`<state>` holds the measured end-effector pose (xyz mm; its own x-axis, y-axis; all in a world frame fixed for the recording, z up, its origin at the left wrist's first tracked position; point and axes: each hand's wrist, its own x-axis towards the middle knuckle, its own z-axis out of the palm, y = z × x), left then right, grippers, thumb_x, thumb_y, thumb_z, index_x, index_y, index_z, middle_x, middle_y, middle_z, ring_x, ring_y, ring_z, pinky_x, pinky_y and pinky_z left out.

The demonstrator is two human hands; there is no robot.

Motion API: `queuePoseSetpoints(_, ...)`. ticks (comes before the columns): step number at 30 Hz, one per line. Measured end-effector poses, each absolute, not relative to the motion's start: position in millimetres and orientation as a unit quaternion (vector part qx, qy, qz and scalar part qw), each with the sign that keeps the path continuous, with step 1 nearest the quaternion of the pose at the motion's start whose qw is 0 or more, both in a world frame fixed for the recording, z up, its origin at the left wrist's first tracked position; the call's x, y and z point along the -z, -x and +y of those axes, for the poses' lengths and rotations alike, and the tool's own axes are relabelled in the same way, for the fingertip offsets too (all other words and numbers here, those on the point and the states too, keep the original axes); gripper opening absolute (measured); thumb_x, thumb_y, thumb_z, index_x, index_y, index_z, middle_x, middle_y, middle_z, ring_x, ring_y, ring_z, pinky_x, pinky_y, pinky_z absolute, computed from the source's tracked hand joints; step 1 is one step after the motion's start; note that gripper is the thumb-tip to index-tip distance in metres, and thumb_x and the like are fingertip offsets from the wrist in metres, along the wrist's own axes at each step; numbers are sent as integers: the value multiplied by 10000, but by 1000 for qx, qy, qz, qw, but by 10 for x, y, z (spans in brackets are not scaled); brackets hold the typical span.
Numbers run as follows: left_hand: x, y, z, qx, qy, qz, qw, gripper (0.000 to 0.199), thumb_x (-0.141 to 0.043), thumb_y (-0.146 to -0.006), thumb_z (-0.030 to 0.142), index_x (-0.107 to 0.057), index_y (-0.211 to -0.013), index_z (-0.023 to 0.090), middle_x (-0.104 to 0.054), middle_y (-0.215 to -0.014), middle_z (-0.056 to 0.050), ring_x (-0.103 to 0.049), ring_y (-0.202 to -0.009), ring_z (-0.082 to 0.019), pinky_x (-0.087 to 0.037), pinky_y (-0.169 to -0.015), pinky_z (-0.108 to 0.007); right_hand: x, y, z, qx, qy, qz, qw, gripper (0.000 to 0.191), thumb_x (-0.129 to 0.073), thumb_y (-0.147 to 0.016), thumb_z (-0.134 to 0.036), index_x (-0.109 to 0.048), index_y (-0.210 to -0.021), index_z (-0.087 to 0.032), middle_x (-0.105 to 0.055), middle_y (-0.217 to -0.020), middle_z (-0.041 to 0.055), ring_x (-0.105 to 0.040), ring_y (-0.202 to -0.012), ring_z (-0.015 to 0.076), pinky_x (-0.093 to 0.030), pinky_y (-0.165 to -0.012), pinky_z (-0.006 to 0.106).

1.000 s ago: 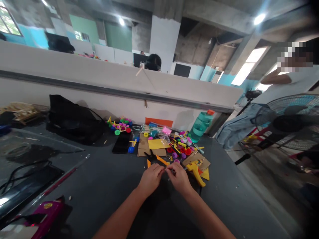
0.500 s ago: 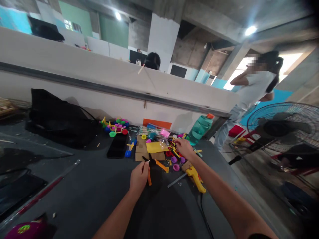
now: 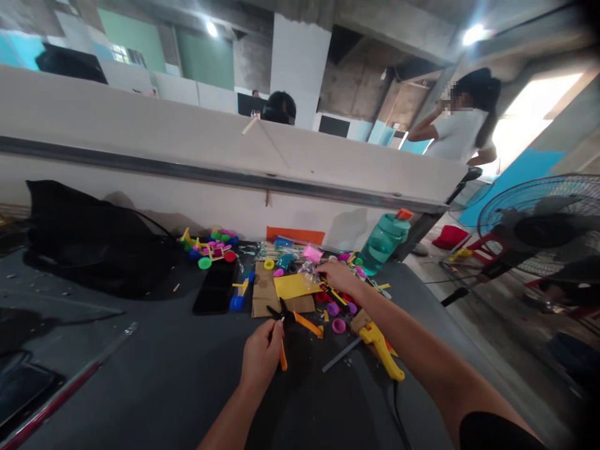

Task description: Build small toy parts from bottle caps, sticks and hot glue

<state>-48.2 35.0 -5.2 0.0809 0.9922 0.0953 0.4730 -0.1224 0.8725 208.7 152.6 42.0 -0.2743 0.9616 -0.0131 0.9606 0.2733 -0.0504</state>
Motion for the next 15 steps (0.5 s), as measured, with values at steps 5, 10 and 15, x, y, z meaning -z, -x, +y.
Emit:
queuePoseSetpoints(5, 52, 474, 363, -374, -647, 567, 345, 357, -382, -854, 419, -491, -615, 177, -479, -534, 35, -448, -534, -109, -268, -513, -212, -564, -2261, 1559, 0, 615, -788, -9, 432, -379, -800, -97, -613, -1123, -261, -647, -1102, 5, -549, -984, 168, -379, -849, 235)
queuePoseSetpoints(10, 50, 473, 364, -371, -647, 568, 348, 356, -382, -851, 419, -501, -621, 176, -496, -539, 32, -445, -526, -109, -264, -499, -211, -670, -2386, 1727, 33, 652, -757, -46, 364, -426, -784, -98, -653, -1034, -235, -650, -1078, 48, -509, -1040, 224, -373, -866, 302)
queuePoseSetpoints(15, 65, 472, 363, -371, -652, 565, 344, 356, -382, -853, 414, -486, -608, 176, -464, -525, 34, -438, -517, -109, -265, -496, -210, -593, -2306, 1868, 38, 649, -751, -114, 208, -483, -857, -201, -626, -1008, -219, -616, -1055, 64, -522, -1030, 232, -433, -844, 384)
